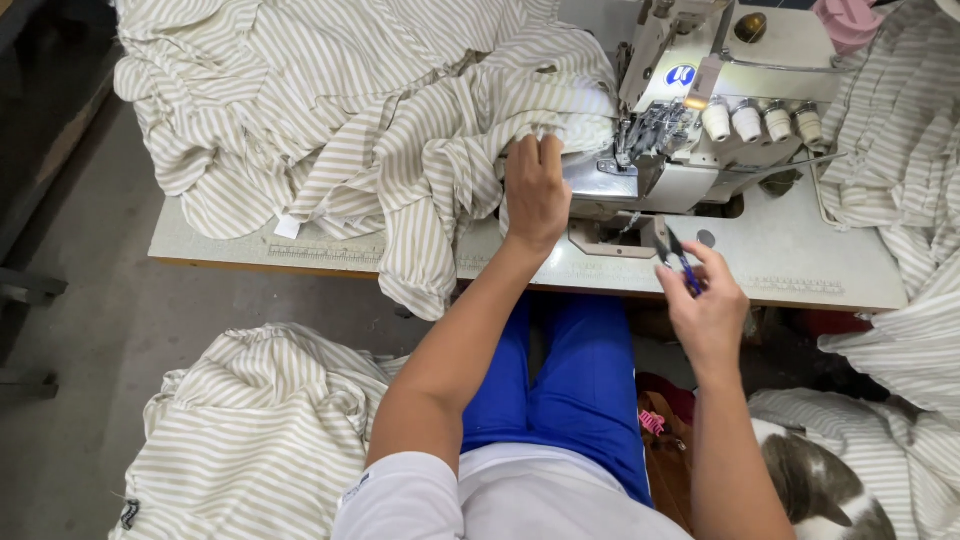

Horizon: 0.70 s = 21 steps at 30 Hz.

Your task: A person is trimming excess threads from striped fabric pieces using small scissors at a sewing workstation.

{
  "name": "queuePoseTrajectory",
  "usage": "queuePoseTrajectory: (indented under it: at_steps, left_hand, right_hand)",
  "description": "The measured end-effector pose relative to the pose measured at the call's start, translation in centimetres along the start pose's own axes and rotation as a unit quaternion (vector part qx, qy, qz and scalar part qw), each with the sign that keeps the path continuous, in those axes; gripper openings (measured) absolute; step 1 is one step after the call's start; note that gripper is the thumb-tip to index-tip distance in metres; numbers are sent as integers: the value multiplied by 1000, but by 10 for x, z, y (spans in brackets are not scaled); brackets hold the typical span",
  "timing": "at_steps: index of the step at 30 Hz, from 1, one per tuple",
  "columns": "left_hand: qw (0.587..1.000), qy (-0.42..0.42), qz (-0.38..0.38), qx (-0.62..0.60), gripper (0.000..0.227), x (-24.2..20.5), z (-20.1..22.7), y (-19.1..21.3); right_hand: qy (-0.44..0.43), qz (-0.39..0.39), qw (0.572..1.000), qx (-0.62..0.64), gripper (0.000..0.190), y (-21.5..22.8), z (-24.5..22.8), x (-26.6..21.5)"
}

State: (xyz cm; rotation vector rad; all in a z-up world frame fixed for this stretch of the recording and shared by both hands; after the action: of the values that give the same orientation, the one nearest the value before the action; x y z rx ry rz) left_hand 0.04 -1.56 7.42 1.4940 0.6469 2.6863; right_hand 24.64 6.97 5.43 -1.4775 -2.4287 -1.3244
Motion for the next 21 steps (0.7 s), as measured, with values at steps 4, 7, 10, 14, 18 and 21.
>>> queuePoseTrajectory:
  at_steps: [4, 7, 10, 14, 18, 21]
  left_hand:
    - [1000, -21, 8, 21, 22, -6, -3, 6]
    - [999, -32, 13, 23, 26, -3, -11, -2]
    - [999, -45, 7, 11, 27, 10, -11, 4]
    - [999, -48, 2, 15, 29, 17, -11, 9]
    - [995, -43, -76, -49, 32, 23, -15, 10]
    - [990, -54, -120, -50, 26, 16, -13, 2]
  right_hand:
    - [198, 52, 977, -63, 37, -29, -39, 31]
    - [191, 64, 966, -162, 39, -60, -27, 52]
    - [182, 66, 960, -204, 38, -70, -48, 62]
    - [175, 79, 955, -226, 36, -78, -55, 66]
    - [161, 86, 949, -259, 38, -87, -49, 70]
    - [149, 93, 941, -288, 41, -97, -44, 77]
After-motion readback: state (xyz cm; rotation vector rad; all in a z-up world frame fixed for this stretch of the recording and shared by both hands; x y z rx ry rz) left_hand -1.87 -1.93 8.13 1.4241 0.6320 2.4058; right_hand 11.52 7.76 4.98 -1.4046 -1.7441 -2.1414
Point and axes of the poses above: each hand's wrist, its own x-axis towards the middle knuckle, its own y-axis out of the back of the hand, z = x × y, the point moved 8 cm from there along x, towards the middle knuckle, and after that the axes turned 9 degrees about y, right-handed, at the moved point
